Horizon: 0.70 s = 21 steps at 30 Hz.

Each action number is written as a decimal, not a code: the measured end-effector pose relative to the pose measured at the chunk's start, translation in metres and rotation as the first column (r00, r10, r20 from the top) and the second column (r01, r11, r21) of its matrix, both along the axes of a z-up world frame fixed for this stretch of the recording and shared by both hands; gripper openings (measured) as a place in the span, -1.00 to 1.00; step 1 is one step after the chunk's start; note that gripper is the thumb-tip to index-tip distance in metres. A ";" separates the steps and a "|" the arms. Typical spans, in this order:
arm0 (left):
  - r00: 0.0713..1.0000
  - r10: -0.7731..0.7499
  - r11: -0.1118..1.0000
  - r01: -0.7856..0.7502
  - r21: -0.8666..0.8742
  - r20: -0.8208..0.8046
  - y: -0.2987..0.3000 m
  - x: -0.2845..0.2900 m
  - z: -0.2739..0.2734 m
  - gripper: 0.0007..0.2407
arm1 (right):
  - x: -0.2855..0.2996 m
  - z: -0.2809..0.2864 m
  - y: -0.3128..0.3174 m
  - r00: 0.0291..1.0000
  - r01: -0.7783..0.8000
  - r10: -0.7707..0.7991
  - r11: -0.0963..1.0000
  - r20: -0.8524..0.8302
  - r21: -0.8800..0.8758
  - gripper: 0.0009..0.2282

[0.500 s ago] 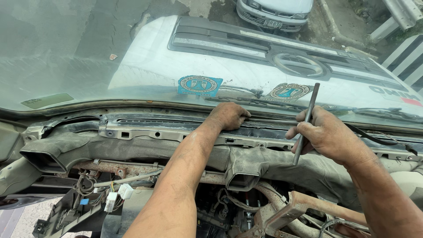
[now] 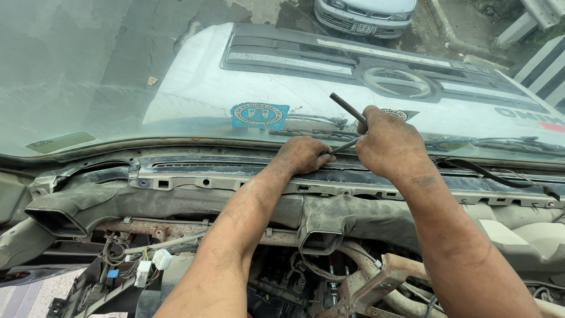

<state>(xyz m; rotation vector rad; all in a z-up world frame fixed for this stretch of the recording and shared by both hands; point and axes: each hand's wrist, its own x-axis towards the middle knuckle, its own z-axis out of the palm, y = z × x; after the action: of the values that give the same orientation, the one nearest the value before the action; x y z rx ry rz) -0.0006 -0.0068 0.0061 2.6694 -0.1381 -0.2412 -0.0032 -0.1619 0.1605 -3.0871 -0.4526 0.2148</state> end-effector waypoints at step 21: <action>0.997 0.015 1.000 -0.014 -0.005 0.073 -0.008 0.014 -0.015 -0.76 | 0.027 -0.027 -0.065 0.801 -0.484 0.384 0.867 0.459 0.119 -0.71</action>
<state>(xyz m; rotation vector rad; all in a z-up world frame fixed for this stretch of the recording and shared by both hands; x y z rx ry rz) 0.0131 -0.0145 -0.0084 2.6747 -0.1421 -0.1389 0.0234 -0.2266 0.1332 -2.7326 -1.1199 -0.4895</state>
